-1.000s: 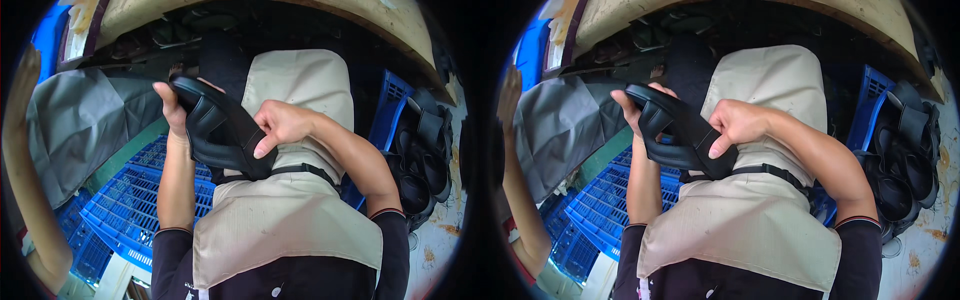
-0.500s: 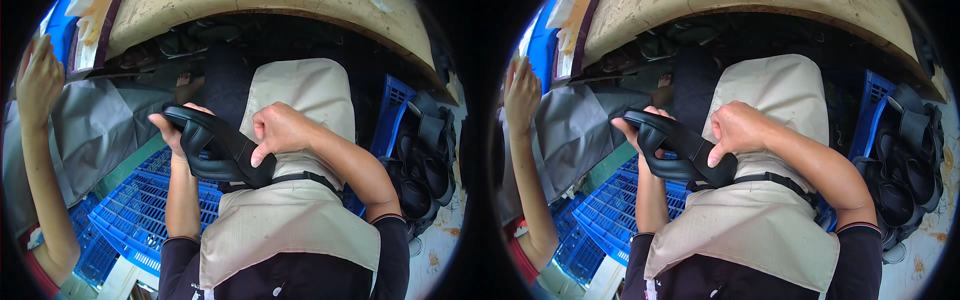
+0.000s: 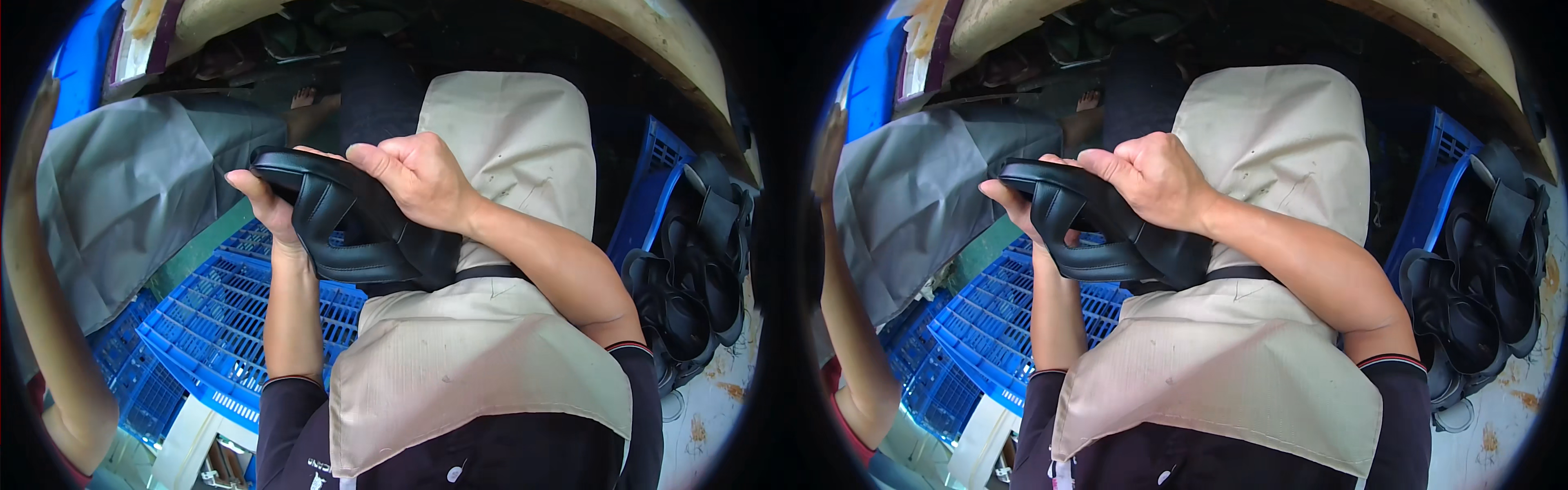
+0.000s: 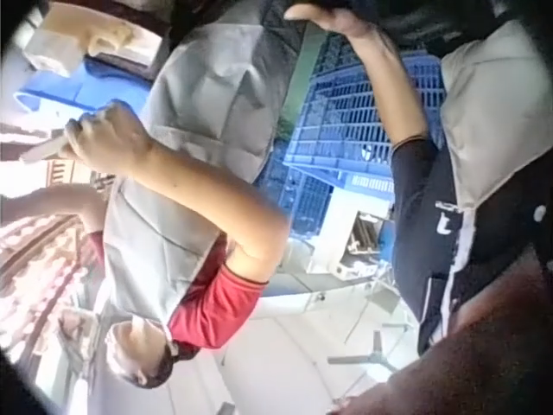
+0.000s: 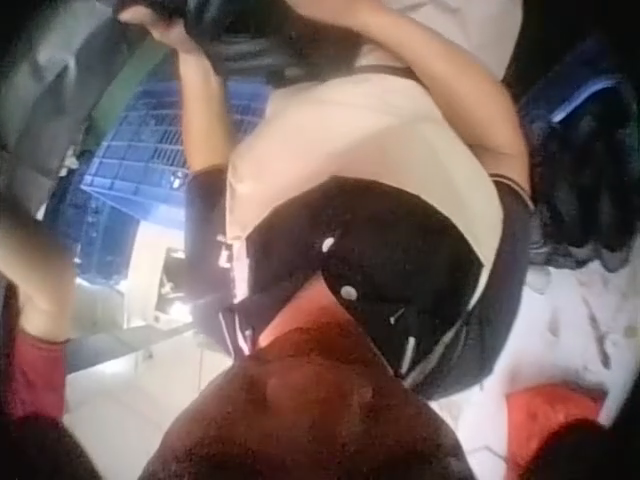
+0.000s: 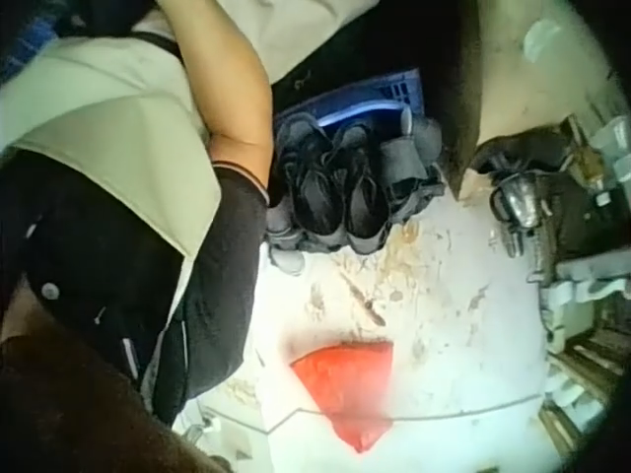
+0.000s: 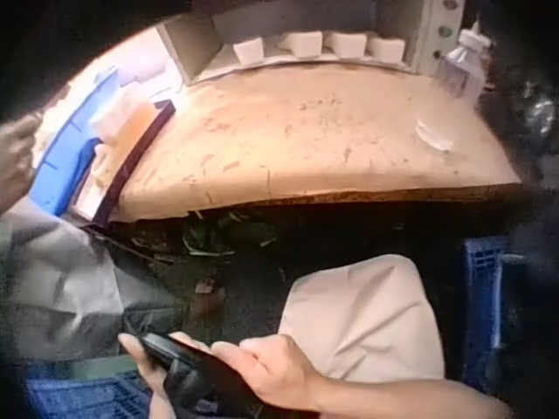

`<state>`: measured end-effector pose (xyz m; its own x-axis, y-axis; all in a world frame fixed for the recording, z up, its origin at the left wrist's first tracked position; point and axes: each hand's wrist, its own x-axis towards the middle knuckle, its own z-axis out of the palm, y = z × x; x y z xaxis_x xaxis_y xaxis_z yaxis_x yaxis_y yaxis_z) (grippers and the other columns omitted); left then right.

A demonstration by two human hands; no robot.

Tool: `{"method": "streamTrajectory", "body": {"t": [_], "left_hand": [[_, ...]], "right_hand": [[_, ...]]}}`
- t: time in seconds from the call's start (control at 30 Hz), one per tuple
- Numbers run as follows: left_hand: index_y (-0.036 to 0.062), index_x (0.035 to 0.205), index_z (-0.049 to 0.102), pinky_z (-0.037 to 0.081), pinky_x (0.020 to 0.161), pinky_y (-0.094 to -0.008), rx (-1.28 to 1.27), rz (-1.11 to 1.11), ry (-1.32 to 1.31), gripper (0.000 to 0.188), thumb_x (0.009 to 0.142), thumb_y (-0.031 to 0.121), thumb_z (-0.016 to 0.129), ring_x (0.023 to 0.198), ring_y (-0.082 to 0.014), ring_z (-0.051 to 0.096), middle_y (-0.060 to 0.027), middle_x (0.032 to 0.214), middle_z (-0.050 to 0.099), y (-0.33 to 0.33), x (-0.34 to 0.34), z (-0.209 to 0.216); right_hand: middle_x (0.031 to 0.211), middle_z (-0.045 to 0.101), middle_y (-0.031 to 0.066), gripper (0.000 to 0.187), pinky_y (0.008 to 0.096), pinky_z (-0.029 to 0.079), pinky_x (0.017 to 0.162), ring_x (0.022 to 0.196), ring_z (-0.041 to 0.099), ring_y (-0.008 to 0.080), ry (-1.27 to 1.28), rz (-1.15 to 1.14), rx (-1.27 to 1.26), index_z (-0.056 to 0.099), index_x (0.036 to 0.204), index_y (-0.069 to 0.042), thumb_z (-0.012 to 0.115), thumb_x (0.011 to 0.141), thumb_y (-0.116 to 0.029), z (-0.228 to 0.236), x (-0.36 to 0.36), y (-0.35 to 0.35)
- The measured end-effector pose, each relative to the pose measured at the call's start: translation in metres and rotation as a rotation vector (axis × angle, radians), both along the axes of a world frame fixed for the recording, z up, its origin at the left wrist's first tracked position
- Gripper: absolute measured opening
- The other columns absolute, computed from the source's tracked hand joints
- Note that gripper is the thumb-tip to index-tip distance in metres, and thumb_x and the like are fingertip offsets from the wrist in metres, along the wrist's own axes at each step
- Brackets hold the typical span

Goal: Assembling shoe components by applying adhesive and fitting the upper onto the sole and last.

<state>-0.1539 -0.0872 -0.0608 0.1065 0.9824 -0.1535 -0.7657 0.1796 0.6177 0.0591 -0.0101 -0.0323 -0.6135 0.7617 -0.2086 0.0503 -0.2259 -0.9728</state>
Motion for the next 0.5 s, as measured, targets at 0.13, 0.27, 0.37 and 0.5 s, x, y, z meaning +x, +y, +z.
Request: {"method": "streamTrajectory", "body": {"t": [0.13,0.27,0.37,0.5], "left_hand": [[-0.0021,0.105,0.071,0.054,0.074,-0.0329,0.061,-0.006,-0.01,0.106,0.076,0.097,0.046,0.074,-0.0214,0.065,-0.0182,0.098,0.075,-0.002,-0.003,-0.002],[-0.0017,0.104,0.071,0.054,0.072,-0.0325,0.11,0.044,-0.007,0.105,0.076,0.097,0.046,0.074,-0.0216,0.065,-0.0188,0.097,0.075,0.001,0.001,0.008],[-0.0011,0.102,0.071,0.055,0.07,-0.0323,0.136,0.102,-0.039,0.104,0.076,0.097,0.047,0.074,-0.0219,0.066,-0.0195,0.095,0.075,0.01,0.007,0.009],[0.0002,0.102,0.071,0.055,0.067,-0.0344,0.119,0.013,0.055,0.102,0.076,0.096,0.046,0.074,-0.0237,0.067,-0.0216,0.094,0.074,0.021,0.005,0.014]], "right_hand": [[0.056,0.044,-0.0029,0.056,0.0282,0.034,0.05,0.054,0.036,0.0103,0.021,-0.053,0.052,0.052,0.057,-0.002,0.058,0.105,-0.03,-0.009,-0.023,-0.011],[0.056,0.045,-0.0021,0.057,0.0295,0.035,0.051,0.054,0.036,0.0118,-0.05,-0.037,0.103,0.053,0.058,-0.002,0.056,0.106,-0.033,0.02,-0.028,-0.006],[0.059,0.05,-0.0004,0.055,0.0295,0.038,0.055,0.056,0.04,0.013,-0.183,0.064,0.113,0.06,0.065,0.0,0.053,0.106,-0.037,0.035,-0.013,0.013],[0.069,0.062,0.0014,0.035,0.024,0.044,0.062,0.062,0.05,0.0114,-0.22,0.243,-0.267,0.072,0.082,0.001,0.064,0.101,-0.028,0.047,0.055,0.025]]}}
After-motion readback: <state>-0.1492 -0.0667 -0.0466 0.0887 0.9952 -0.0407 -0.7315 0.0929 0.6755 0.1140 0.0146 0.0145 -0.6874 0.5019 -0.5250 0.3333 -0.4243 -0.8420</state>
